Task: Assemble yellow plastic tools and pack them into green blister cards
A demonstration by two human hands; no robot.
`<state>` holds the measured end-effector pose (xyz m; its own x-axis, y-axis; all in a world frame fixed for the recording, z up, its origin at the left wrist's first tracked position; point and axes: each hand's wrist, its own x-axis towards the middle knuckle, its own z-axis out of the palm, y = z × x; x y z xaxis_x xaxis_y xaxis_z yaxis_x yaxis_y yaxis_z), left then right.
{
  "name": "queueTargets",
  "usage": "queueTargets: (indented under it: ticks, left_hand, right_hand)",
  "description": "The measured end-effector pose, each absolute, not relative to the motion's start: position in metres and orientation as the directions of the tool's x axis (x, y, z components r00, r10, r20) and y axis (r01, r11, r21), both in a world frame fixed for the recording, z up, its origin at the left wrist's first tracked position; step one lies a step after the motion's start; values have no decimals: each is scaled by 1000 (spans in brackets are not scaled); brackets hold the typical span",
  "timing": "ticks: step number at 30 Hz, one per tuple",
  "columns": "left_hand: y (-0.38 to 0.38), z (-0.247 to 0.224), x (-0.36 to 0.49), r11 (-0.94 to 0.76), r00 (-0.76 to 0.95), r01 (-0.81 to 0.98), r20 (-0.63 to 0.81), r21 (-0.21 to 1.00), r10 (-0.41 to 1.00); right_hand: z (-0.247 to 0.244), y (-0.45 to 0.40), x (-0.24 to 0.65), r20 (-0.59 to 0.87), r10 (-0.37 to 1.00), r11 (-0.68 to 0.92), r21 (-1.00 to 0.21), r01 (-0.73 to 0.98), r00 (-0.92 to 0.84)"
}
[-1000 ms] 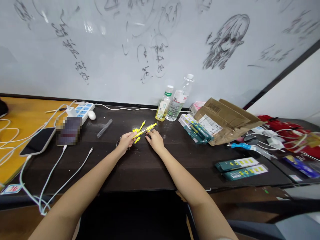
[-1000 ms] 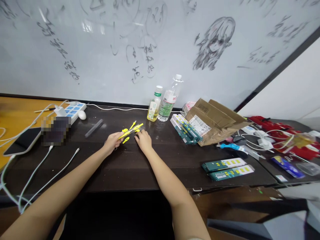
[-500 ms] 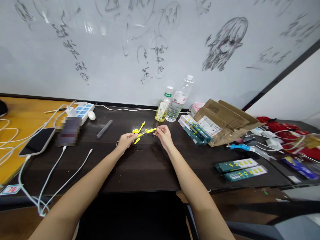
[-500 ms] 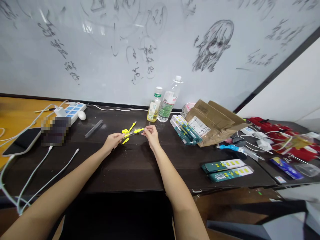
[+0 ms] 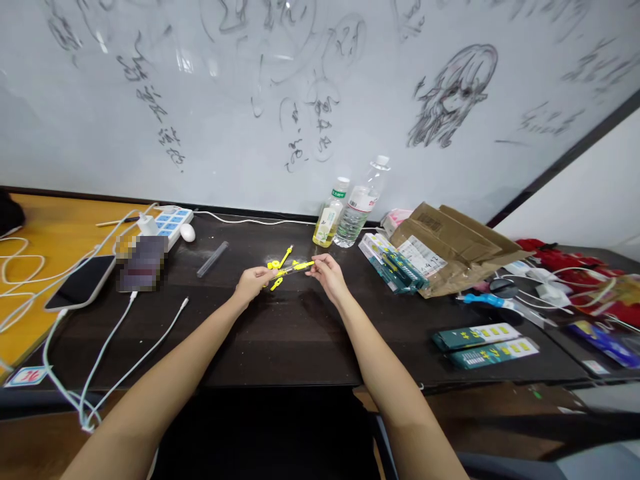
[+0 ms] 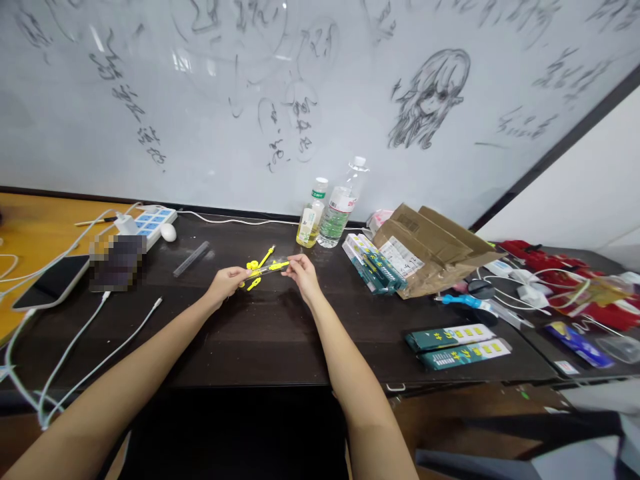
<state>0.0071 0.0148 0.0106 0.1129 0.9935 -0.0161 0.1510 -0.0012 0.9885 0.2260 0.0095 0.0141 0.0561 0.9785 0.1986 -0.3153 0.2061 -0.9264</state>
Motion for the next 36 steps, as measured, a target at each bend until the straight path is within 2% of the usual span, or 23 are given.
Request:
queueTargets:
  ticks: [11,15,20,30,36]
  left_hand:
    - [15,15,5,-18,139,144,-2,989,990]
    - [17,13,4,-60,160,124,39,990,986]
    - [18,11,4,-70,178,88,54,994,982]
    - [29,7,-5,-25,-24,84,27,996,999]
    - [31,9,-8,54,-59,16,-53,998,997]
  right_hand:
    - [12,5,220,227,974,223,-954,-200,4]
    - [14,4,219,241,970,241,-942,-236,28]
    - [18,0,217,240,971,227,-940,-253,-20]
    - [20,-20,193,410,907,399,-910,-115,-97]
    - [23,-21,190,425,900,405,-897,-177,-96]
